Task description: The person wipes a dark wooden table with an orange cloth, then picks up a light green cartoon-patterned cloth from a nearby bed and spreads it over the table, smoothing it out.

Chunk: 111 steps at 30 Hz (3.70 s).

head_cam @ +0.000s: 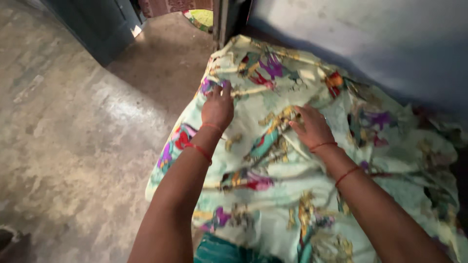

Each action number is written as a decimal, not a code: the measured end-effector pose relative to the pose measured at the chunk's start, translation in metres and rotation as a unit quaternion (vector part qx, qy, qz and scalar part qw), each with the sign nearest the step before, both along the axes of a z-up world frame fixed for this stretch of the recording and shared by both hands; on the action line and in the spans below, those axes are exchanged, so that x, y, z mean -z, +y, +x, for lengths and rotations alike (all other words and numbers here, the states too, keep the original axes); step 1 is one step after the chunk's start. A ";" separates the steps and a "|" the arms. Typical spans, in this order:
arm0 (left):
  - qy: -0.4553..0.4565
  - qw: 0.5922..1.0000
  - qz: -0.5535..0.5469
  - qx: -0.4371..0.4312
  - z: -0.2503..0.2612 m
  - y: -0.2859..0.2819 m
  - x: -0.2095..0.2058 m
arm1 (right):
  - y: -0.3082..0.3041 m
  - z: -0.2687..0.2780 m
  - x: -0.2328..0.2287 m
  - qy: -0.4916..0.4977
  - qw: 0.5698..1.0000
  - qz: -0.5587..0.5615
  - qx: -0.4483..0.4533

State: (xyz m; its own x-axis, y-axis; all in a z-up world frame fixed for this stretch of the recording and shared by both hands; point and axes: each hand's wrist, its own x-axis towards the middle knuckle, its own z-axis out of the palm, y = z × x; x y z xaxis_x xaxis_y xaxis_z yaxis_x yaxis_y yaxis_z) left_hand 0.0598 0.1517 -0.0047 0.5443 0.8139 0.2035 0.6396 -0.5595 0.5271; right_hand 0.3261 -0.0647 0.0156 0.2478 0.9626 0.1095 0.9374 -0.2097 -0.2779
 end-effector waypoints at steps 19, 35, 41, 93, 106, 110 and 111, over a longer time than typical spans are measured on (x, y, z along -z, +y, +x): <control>-0.017 0.992 -0.023 -0.124 0.241 0.225 0.115 | 0.079 0.039 0.063 -0.073 0.992 -0.045 0.095; 0.015 0.983 -0.179 -0.049 0.291 0.281 0.116 | 0.082 0.035 0.050 -0.054 0.994 -0.016 0.095; -0.081 0.992 -0.095 -0.028 0.266 0.256 0.108 | 0.080 0.032 0.050 -0.054 0.994 -0.009 0.091; 0.046 0.885 -0.454 -0.092 0.097 0.198 0.098 | 0.096 0.046 0.044 -0.093 0.993 0.008 0.070; 0.054 0.927 -0.349 -0.129 0.091 0.178 0.069 | 0.381 0.070 0.053 -0.036 0.995 0.038 -0.081; 0.061 0.933 -0.325 -0.140 0.090 0.170 0.048 | 0.436 0.078 0.094 -0.025 0.995 -0.004 -0.091; 0.060 0.934 -0.326 -0.132 0.089 0.169 0.045 | 0.442 0.079 0.101 -0.038 0.995 -0.020 -0.094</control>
